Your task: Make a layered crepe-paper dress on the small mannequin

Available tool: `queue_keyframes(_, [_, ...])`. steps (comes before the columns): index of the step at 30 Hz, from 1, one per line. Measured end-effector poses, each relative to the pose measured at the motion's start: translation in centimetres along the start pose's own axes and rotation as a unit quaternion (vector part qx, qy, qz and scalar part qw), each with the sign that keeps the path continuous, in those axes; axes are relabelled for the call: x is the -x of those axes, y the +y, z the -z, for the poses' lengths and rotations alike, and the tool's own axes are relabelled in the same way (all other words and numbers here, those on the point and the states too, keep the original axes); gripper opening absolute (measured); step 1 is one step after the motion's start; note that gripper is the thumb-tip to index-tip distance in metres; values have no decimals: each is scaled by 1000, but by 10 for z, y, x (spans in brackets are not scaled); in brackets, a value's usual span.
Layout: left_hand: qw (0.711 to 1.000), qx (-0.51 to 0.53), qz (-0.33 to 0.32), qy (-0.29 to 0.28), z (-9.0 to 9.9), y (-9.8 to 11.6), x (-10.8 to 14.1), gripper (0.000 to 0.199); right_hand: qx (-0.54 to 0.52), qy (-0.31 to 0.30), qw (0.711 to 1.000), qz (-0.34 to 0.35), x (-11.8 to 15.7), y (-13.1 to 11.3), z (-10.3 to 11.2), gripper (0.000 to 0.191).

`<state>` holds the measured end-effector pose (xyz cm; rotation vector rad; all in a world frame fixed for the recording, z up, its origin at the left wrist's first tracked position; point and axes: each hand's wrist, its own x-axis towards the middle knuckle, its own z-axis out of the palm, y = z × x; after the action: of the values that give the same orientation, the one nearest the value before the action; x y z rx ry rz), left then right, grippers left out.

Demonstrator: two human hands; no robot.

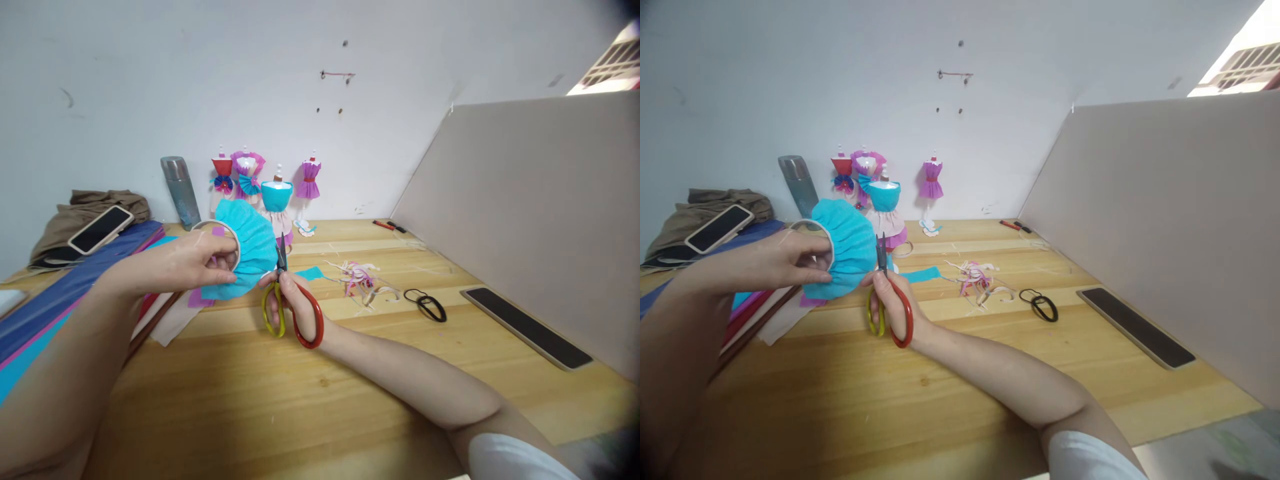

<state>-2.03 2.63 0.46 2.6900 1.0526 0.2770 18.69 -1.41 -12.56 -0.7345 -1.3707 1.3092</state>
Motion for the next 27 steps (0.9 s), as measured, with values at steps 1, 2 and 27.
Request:
queue_keyframes(1, [1000, 1, 0, -2, 0, 0, 0, 24, 1, 1, 1000, -1, 0, 0, 0, 64])
queue_keyframes(2, [1000, 1, -1, -3, 0, 0, 0, 24, 2, 3, 1000, -2, 0, 0, 0, 64])
queue_keyframes(27, [999, -11, 6, -33, 0, -5, 2, 22, 3, 4, 1000, -6, -1, 1, 0, 66])
